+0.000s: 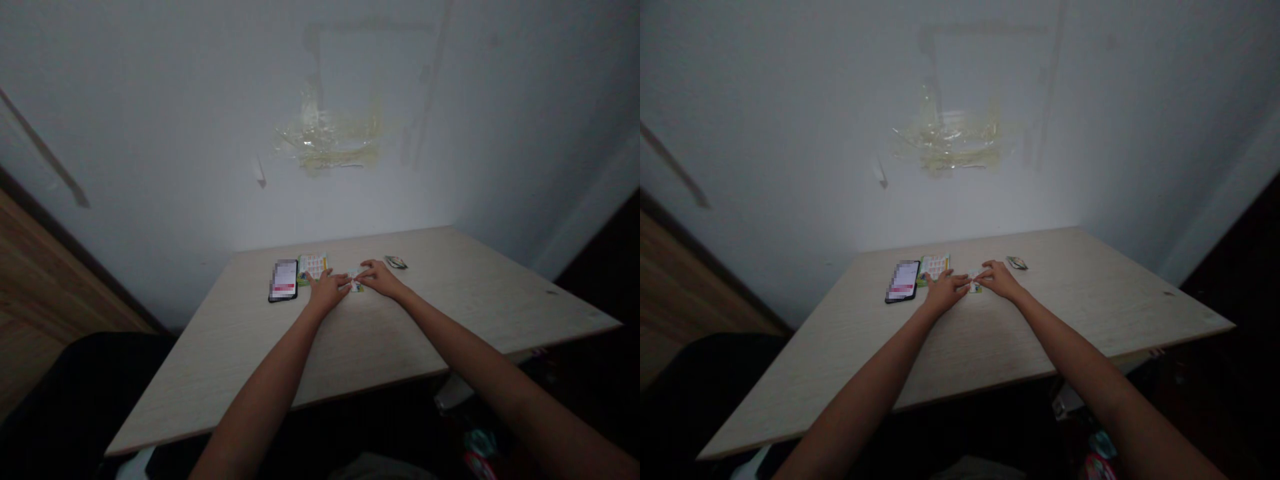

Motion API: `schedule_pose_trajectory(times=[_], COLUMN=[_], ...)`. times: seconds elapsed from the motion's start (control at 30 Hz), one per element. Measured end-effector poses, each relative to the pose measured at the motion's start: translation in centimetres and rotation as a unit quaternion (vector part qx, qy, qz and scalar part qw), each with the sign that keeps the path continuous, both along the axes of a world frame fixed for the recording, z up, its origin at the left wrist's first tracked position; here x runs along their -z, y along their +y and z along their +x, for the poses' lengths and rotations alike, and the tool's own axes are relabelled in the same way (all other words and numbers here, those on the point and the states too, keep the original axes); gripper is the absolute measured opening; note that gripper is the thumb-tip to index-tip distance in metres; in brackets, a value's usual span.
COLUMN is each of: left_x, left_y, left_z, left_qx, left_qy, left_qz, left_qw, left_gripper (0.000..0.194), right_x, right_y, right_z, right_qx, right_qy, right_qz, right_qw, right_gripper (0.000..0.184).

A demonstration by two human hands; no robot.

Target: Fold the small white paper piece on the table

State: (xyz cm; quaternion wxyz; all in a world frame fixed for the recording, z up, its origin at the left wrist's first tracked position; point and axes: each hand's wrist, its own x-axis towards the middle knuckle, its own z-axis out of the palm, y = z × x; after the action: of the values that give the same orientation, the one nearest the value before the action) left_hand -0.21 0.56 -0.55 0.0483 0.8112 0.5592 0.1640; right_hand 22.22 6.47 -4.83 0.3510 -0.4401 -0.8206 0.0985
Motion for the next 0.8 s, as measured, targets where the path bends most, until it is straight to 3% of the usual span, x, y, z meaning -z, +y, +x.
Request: schedule_pose_trajectory(times=[0.8], left_x=[-0.3], left_y=[0.0], left_z=[0.0], left_qx=[-0.002], left_qy=[0.004], left_qz=[-0.009], left_qw=[1.0], left_gripper=[0.036], right_x=[-1.2], right_y=[0.1], right_z=[-1.5], right_qx=[0.1], right_qy=[-0.098], right_qz=[-0.035], right_qw=[0.99], right_gripper=[0.028])
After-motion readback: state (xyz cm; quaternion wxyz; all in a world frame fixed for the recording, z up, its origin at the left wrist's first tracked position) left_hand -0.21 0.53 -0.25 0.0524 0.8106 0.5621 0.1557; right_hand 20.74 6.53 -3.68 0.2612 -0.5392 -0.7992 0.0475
